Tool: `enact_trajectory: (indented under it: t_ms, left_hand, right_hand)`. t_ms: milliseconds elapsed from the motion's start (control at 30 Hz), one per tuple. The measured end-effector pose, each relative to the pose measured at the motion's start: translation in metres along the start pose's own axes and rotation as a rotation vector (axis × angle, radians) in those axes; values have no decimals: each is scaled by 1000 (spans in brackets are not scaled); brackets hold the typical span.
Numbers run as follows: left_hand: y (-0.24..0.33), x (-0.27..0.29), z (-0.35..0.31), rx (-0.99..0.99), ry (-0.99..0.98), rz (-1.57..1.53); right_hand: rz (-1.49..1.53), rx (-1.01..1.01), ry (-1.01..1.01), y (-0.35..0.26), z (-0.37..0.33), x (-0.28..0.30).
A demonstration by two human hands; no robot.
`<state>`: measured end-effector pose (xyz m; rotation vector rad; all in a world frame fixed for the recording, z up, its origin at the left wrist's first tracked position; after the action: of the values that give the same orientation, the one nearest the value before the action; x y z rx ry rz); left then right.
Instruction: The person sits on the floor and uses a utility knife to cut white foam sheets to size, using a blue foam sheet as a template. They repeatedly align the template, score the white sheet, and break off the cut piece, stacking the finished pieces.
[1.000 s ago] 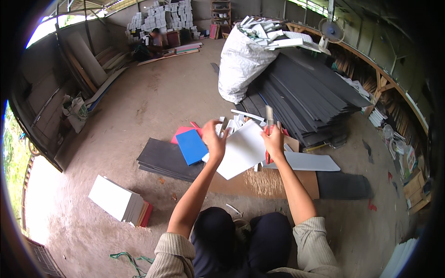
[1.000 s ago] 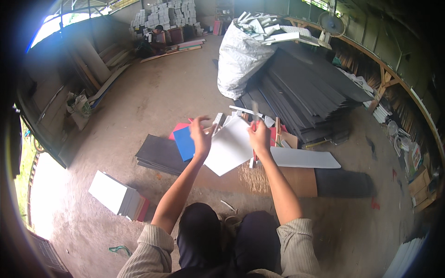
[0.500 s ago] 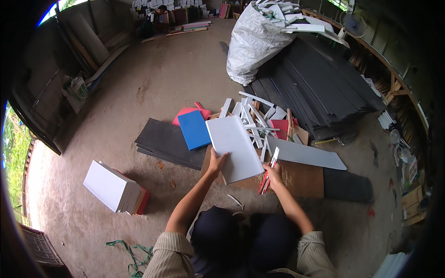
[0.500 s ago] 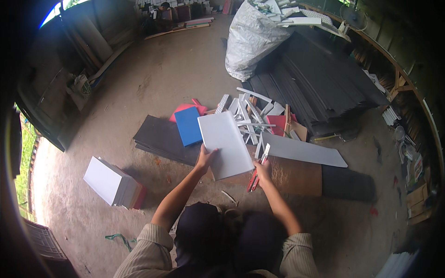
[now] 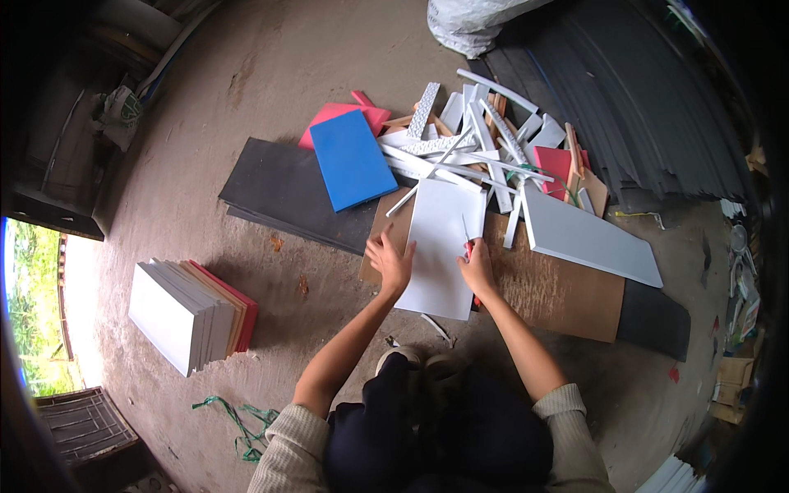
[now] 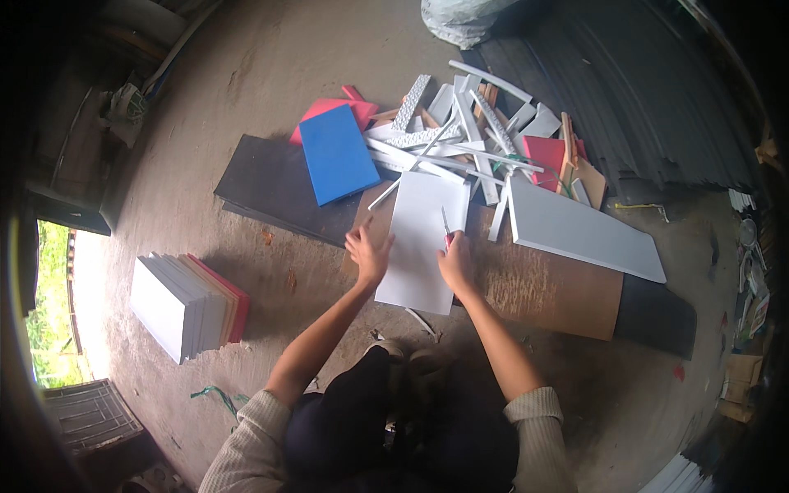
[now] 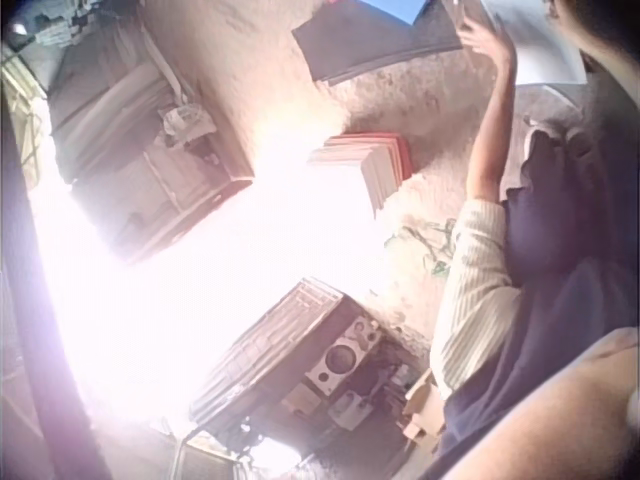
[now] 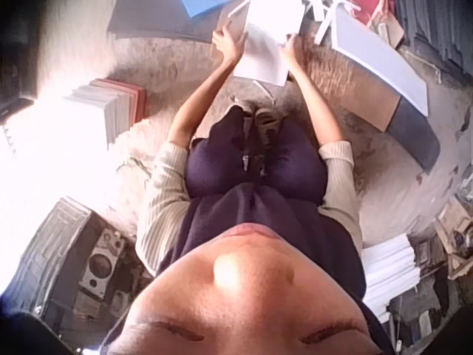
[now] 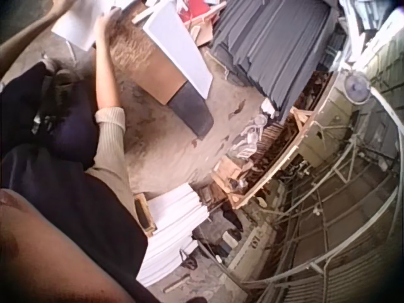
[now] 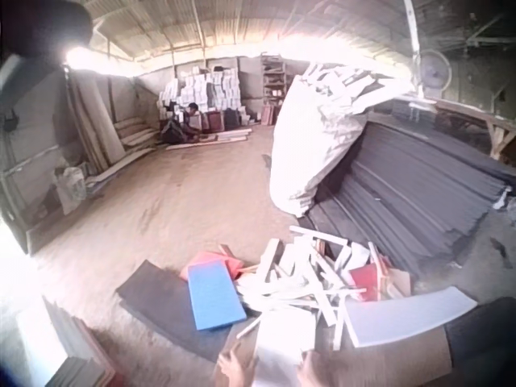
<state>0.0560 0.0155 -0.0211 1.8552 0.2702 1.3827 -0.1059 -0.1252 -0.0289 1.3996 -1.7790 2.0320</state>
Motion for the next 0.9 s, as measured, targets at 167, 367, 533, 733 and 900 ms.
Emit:
enact_trajectory:
  t_ms: [167,367,533,733,900]
  left_hand:
    - [-47,83,96,144,434,38]
    - [-96,71,170,470,185,-244]
    - [-61,76,148,271,164,-617]
    - [-53,75,29,116,-47,-754]
    - [-64,30,-42,115,-233,-801]
  right_hand:
    - [-104,120,-2,-57,7,-13]
    - [-154,150,10,-61,8,-13]
    - [-192,189,182,-38,5,31]
    - [-269,16,360,37,-9,65]
    - [-306,43,349,49,-17,45]
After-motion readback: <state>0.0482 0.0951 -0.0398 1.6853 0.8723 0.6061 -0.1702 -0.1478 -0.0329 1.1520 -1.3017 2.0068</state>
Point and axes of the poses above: each hand's wrist, its own z-axis towards the middle knuckle, its own x-axis out of the back of the hand, y = z × x, the point moved 8 cm from there along z, towards the middle knuckle, and after that the axes turned 1 degree about y, right-handed, at the moved point
